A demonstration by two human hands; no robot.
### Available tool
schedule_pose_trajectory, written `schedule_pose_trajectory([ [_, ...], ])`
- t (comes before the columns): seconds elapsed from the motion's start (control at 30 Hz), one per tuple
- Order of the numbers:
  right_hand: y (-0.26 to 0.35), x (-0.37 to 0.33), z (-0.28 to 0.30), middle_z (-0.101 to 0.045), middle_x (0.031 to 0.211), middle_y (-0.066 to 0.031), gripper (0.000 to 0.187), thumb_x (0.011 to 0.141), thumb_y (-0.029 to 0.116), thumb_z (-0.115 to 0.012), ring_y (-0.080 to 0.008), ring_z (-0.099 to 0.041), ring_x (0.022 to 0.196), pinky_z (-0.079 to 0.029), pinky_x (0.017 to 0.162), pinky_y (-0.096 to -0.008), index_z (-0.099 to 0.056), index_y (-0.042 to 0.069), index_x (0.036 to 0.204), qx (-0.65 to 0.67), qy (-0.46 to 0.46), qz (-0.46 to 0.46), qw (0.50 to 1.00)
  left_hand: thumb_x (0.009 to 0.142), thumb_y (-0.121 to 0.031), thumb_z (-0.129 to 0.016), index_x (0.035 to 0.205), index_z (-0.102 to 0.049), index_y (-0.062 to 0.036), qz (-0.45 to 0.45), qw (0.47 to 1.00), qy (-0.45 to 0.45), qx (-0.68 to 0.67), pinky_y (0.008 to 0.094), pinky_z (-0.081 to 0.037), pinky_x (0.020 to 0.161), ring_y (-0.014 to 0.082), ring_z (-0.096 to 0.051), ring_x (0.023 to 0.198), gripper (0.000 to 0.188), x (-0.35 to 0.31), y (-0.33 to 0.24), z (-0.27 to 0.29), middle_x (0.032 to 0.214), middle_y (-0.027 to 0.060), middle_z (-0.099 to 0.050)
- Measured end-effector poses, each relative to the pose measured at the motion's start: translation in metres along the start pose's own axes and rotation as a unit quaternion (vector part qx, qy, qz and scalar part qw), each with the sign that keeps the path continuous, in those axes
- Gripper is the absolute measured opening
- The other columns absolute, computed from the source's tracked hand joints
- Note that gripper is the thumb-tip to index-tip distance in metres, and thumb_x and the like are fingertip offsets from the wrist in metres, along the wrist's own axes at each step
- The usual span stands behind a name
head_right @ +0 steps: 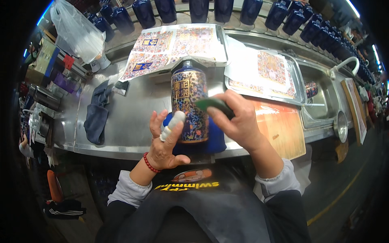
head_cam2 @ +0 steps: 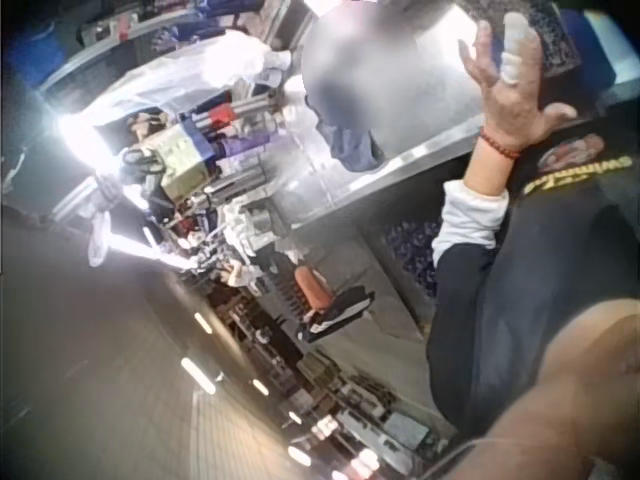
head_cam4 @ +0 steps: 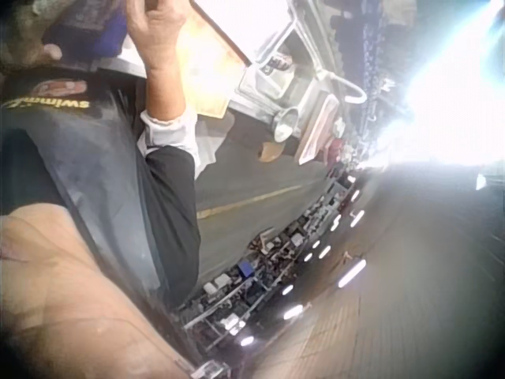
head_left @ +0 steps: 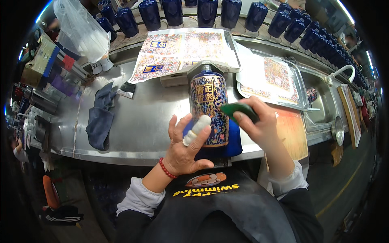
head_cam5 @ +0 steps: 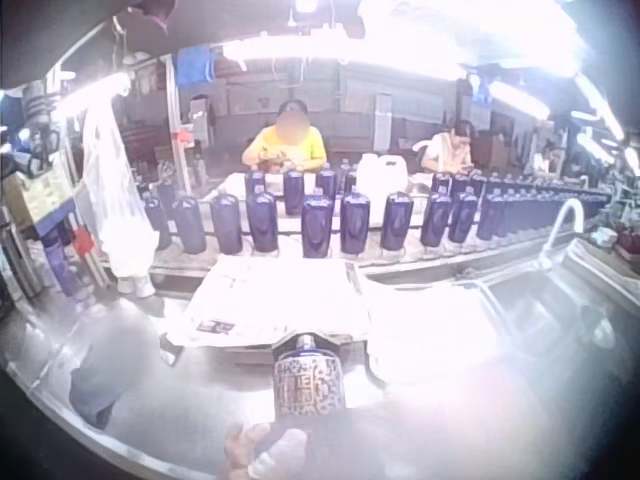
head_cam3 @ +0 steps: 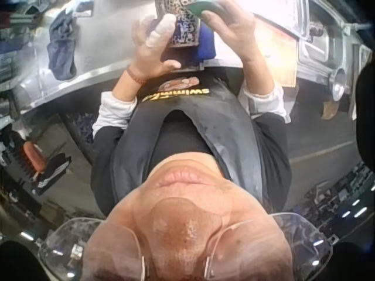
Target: The person smooths a decorative label on a blue cylindrical container using a green sponge, then cuts a sheet of patterned labels with scissors and applies another label to a second container. The person handles the containers and label sheets on a stainless steel workbench.
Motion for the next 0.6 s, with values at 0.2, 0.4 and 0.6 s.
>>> schedule_pose_trajectory([
  [0.2, -0.023, 0.004, 0.008, -0.068, 0.092, -0.0062, 0.021, 0.087, 0.011, -0.071, -0.0116, -0.063, 0.083, -0.05, 0.074, -0.0264, -0.066, -0.001, 0.104, 0.061, 0.013, -0.11, 0.992, 0.096, -0.07, -0.03, 0.14, -0.055, -0.0103, 0.021, 0.998, 0.013, -0.05, 0.0547, -0.01, 0.118, 0.0332, -0.033, 0.139, 0.078, 0.052, 0.064, -0.002, 0.137, 0.0099, -0.058],
  [0.4, -0.001, 0.045, 0.004, -0.068, 0.087, -0.0106, 0.022, 0.08, 0.008, -0.074, -0.0192, -0.066, 0.076, -0.051, 0.07, -0.0294, -0.068, 0.002, 0.101, -0.022, 0.181, 0.085, 0.979, 0.097, -0.066, -0.036, 0.141, -0.051, -0.0034, 0.038, 0.998, 0.013, -0.04, 0.0549, -0.014, 0.116, 0.0353, -0.037, 0.137, 0.078, 0.048, 0.067, -0.003, 0.138, 0.0124, -0.057],
  [0.6, 0.01, 0.092, -0.001, -0.065, 0.084, -0.0096, 0.019, 0.084, 0.009, -0.07, -0.027, -0.063, 0.072, -0.049, 0.07, -0.0373, -0.068, 0.007, 0.103, -0.28, 0.048, 0.208, 0.936, 0.077, -0.066, -0.07, 0.148, -0.029, 0.0088, 0.152, 0.986, 0.016, -0.063, 0.0614, -0.007, 0.114, 0.0438, -0.035, 0.134, 0.111, -0.004, 0.012, -0.006, 0.139, 0.029, -0.043],
])
Point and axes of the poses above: each hand's wrist, its own x-axis towards the middle knuckle, its own z-axis out of the back of the hand, y = z × x, the point moved 1 cm from there along x, towards the middle knuckle
